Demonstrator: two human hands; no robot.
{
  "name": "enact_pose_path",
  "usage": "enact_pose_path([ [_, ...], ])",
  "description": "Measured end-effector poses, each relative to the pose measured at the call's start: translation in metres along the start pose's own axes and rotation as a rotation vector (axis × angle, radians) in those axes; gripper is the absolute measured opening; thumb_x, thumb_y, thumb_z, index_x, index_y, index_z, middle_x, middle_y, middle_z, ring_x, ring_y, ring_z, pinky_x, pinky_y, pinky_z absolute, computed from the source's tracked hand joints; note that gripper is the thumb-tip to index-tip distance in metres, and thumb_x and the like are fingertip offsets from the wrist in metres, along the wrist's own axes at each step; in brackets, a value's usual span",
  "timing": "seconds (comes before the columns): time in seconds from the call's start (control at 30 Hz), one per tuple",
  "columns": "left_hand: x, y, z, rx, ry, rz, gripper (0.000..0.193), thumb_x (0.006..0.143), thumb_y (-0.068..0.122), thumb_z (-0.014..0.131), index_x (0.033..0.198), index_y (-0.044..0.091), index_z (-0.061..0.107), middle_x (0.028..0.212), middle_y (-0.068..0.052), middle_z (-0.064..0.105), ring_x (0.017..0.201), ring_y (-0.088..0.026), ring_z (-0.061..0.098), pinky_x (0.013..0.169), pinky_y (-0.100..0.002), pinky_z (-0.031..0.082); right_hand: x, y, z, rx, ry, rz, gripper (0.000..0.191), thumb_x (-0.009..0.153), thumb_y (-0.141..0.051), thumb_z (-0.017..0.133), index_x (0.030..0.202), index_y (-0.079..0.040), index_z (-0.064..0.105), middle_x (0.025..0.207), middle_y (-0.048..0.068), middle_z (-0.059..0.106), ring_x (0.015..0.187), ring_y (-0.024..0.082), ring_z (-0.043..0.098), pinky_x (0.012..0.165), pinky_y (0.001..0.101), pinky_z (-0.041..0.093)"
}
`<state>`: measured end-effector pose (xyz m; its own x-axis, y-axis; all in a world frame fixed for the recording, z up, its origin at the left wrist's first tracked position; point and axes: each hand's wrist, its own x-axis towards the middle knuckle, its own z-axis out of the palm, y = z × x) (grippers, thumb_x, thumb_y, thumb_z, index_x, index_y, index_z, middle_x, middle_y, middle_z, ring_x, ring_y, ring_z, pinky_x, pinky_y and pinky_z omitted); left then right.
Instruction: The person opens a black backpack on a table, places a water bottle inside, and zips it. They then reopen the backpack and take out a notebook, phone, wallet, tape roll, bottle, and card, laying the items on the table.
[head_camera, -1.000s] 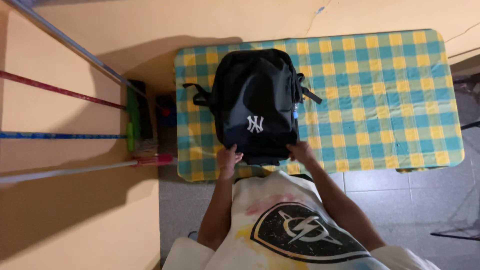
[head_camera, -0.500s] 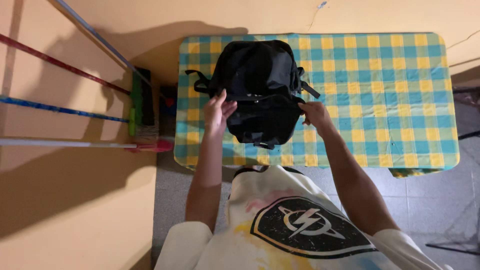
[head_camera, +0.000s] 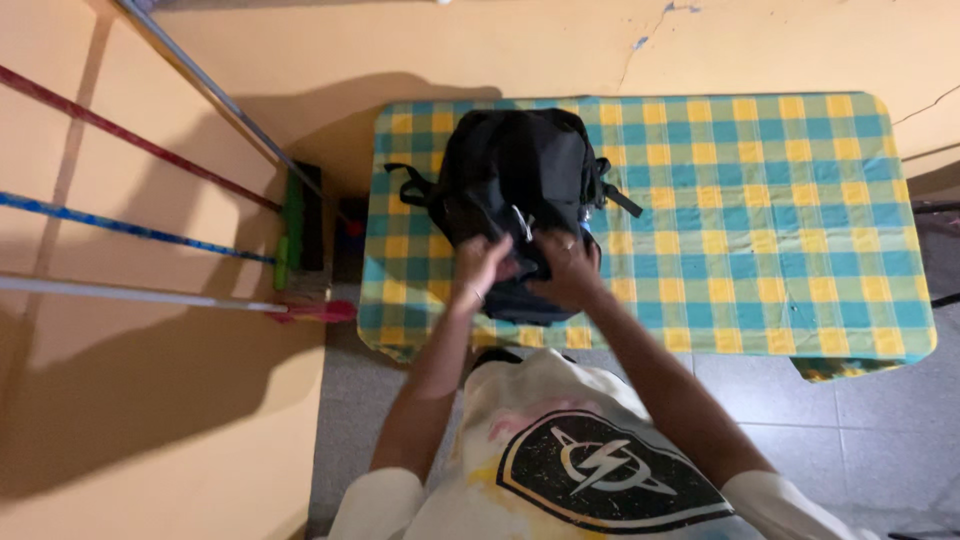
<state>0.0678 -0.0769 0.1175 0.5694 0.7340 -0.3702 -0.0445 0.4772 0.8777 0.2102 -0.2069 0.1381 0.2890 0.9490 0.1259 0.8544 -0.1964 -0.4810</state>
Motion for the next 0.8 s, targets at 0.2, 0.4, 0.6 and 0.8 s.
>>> enact_pose_path([
  [0.2,-0.004,-0.037,-0.031,0.393,-0.052,-0.169,0.047,0.093,0.042,0.077,0.081,-0.003,0.070,0.070,-0.011,0.072,0.056,-0.018,0.068,0.051,-0.034,0.056,-0.011,0.016,0.029,-0.309,-0.239,0.279,0.036,0.087,-0.017,0.061,0.121,-0.026,0.070,0.117,0.004,0.073,0.121,0.029,0.062,0.112,0.0721,0.024],
  [0.4,0.015,-0.008,-0.090,0.610,0.340,-0.164,0.069,0.090,0.071,0.066,0.094,0.002,0.072,0.077,-0.015,0.069,0.065,-0.027,0.067,0.058,-0.040,0.055,-0.034,0.047,0.021,-0.010,0.182,0.454,0.021,0.091,-0.025,0.066,0.108,-0.016,0.074,0.111,0.009,0.075,0.106,0.030,0.072,0.096,0.0455,0.056],
  [0.6,0.050,0.001,-0.075,0.640,0.161,0.033,0.059,0.087,0.058,0.070,0.108,0.003,0.064,0.095,-0.022,0.070,0.087,-0.043,0.069,0.074,-0.055,0.058,-0.019,0.036,0.027,0.391,0.356,0.750,0.052,0.092,-0.038,0.078,0.124,0.001,0.065,0.102,0.018,0.071,0.090,0.027,0.070,0.078,0.0394,0.054],
  [0.8,0.058,-0.003,-0.043,0.963,0.040,0.293,0.044,0.092,0.042,0.070,0.106,0.003,0.058,0.093,-0.030,0.069,0.089,-0.054,0.065,0.079,-0.061,0.051,0.003,0.018,0.036,0.412,0.289,0.793,0.036,0.091,-0.026,0.077,0.113,0.002,0.075,0.090,0.014,0.076,0.078,0.017,0.068,0.070,0.0350,0.053],
])
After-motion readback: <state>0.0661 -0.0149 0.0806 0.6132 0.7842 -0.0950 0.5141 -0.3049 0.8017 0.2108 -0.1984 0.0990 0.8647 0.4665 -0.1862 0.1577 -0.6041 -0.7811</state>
